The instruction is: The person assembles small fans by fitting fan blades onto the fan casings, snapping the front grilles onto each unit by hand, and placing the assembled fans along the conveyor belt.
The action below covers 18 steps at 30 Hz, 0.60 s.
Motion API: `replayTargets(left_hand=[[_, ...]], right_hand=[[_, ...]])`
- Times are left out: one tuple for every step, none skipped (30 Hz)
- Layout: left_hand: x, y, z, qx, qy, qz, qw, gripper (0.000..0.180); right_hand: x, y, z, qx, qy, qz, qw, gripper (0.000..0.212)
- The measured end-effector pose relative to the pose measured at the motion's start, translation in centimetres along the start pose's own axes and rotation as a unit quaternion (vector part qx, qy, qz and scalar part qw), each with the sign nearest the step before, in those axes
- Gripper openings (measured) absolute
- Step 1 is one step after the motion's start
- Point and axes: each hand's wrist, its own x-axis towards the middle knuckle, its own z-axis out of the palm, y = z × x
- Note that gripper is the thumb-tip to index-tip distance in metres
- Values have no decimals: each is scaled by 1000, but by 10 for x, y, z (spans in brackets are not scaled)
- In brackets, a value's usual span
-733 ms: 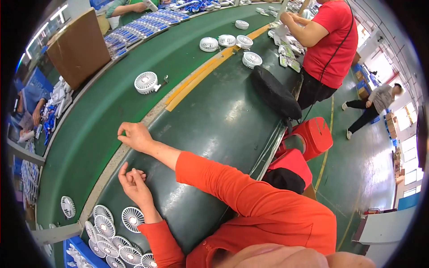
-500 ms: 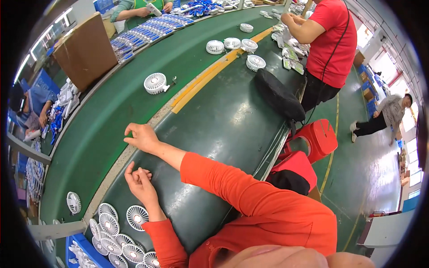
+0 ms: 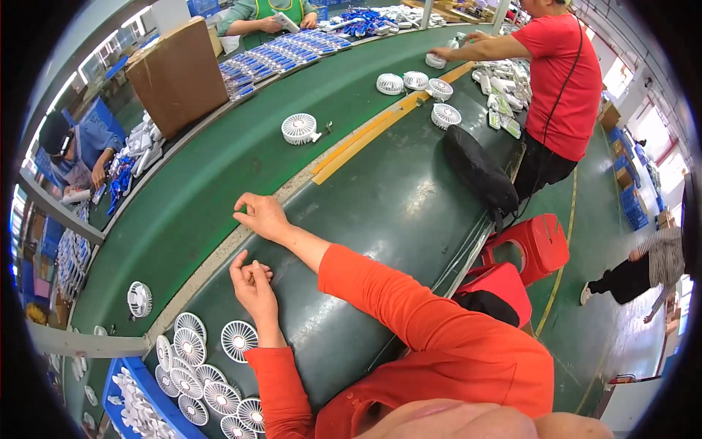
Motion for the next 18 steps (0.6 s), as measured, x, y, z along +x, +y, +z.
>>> replayTargets(left_hand=[[0, -1, 0, -3, -3, 2, 1000, 26], [0, -1, 0, -2, -2, 2, 1000, 26], [0, -2, 0, -2, -3, 4, 1000, 26], [0, -2, 0, -3, -3, 5, 1000, 27], [0, -2, 0, -2, -3, 5, 1000, 27], [0, -1, 0, 4, -3, 7, 1000, 27], [0, -1, 1, 9, -3, 10, 1000, 27], [1, -1, 1, 10, -4, 10, 1000, 27], [1, -2, 1, 14, -4, 12, 1000, 27], [1, -1, 1, 19, -4, 15, 1000, 27], [1, -1, 1, 21, -4, 14, 1000, 27], [1, -1, 1, 19, -5, 10, 1000, 27], [1, -1, 1, 18, -5, 6, 1000, 27], [0, -1, 1, 20, -5, 6, 1000, 27], [0, -1, 1, 11, -5, 5, 1000, 27], [0, -1, 1, 3, -6, 4, 1000, 27], [0, -1, 0, 4, -6, 4, 1000, 27], [1, -2, 0, 3, -6, 6, 1000, 27]], right_hand=[[0, 0, 0, -4, 2, -2, 1000, 19], [0, 0, -1, -3, 1, -2, 1000, 19], [0, 0, -1, -4, -1, -1, 1000, 18], [0, 1, -1, -6, -2, 1, 1000, 18], [0, 1, -1, -5, -2, 2, 1000, 18], [0, 1, 0, -4, -1, -1, 1000, 18], [0, 2, 0, -4, 1, -4, 1000, 18], [0, 2, -1, -4, 1, -3, 1000, 18], [0, 3, -1, -5, 0, -3, 1000, 18], [1, 3, 0, -5, -3, -3, 1000, 17], [1, 3, 0, -4, -2, -3, 1000, 17], [1, 4, 0, -4, -1, -3, 1000, 17], [1, 3, 1, -4, 1, -3, 1000, 17], [1, 3, 1, -3, 0, -3, 1000, 17], [1, 3, 0, -2, 1, -3, 1000, 17], [1, 3, 1, -2, 2, -4, 1000, 16], [0, 3, 1, 0, 1, -4, 1000, 16], [0, 3, 2, -5, 1, -4, 1000, 16]])
